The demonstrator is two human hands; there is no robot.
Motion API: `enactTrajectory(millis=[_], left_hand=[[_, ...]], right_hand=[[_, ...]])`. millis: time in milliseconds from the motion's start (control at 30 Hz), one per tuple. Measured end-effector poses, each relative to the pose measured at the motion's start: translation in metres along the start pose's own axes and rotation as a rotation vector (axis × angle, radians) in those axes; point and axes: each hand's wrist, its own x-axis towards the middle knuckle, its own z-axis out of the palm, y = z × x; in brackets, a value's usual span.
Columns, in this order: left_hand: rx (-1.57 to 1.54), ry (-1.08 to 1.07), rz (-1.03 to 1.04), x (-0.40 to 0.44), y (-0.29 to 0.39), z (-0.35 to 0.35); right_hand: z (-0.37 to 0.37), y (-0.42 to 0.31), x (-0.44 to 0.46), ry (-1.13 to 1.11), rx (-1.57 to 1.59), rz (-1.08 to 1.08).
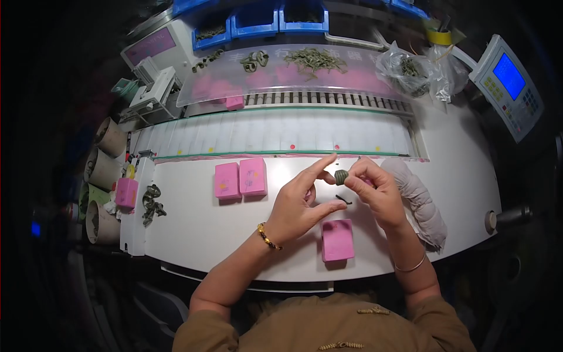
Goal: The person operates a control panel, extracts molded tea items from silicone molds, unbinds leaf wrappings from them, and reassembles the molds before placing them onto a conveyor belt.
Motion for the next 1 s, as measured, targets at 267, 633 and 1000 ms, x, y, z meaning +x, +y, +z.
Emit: enactTrajectory(millis=[267, 633, 1000], left_hand=[[-0.018, 0.143, 0.160, -0.001, -0.006, 0.000], [0.115, 0.503, -0.029, -0.065, 0.018, -0.118], [0.731, 1.210, -0.261, -0.193, -0.003, -0.468]], right_hand=[[-0.003, 0.002, -0.004, -0.055, 0.277, 0.210], [-0.012, 0.017, 0.002, 0.128, 0.827, 0.171], [0.000, 0.004, 0.003, 0.059, 0.739, 0.287]])
